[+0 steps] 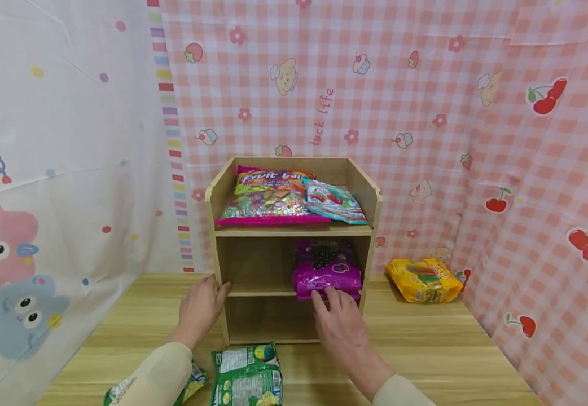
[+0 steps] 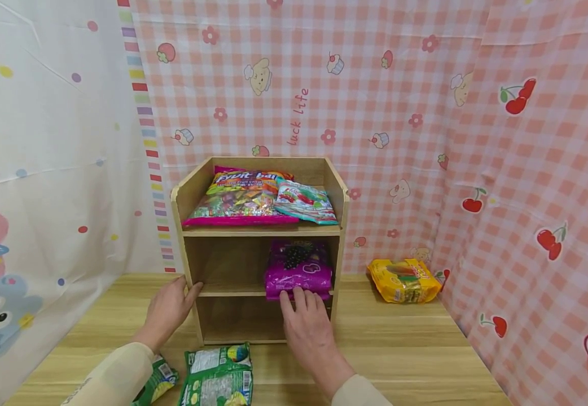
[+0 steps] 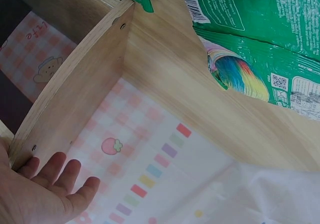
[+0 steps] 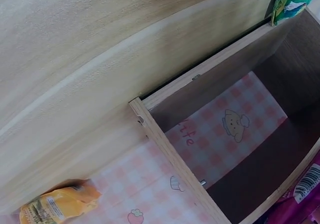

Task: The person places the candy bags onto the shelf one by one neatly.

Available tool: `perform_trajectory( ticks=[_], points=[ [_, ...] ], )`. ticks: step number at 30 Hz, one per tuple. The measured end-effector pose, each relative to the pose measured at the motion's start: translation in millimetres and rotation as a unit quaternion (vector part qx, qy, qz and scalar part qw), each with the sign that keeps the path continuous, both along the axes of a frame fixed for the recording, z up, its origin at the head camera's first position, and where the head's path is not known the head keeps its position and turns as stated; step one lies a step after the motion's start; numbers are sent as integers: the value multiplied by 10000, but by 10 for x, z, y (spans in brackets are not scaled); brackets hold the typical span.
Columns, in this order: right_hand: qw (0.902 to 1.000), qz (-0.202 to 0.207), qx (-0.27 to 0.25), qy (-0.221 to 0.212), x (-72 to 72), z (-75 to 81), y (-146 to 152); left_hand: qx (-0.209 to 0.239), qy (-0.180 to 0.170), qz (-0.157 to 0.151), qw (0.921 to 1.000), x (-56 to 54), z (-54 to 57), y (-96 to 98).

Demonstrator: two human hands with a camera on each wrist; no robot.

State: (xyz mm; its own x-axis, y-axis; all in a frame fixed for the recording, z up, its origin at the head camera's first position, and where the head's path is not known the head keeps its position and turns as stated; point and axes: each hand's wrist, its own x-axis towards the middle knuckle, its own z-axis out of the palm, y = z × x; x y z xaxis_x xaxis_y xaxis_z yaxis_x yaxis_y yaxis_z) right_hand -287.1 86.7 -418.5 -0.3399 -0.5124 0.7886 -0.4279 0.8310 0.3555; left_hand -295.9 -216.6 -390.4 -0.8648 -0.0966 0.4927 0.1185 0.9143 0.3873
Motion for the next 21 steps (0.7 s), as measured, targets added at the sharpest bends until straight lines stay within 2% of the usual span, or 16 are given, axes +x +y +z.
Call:
perform_trajectory(
  ticks=[8, 18, 21],
  points=[
    [9997, 8, -158, -167, -20, 61, -51, -51, 23, 22, 10000, -7, 2, 1],
    [9988, -357, -39, -341, -52, 129, -88, -56, 21, 33, 10000, -8, -2, -3],
    [9994, -247, -78, -236, -39, 107, -90, -65, 23, 23, 10000, -9, -4, -5]
  ],
)
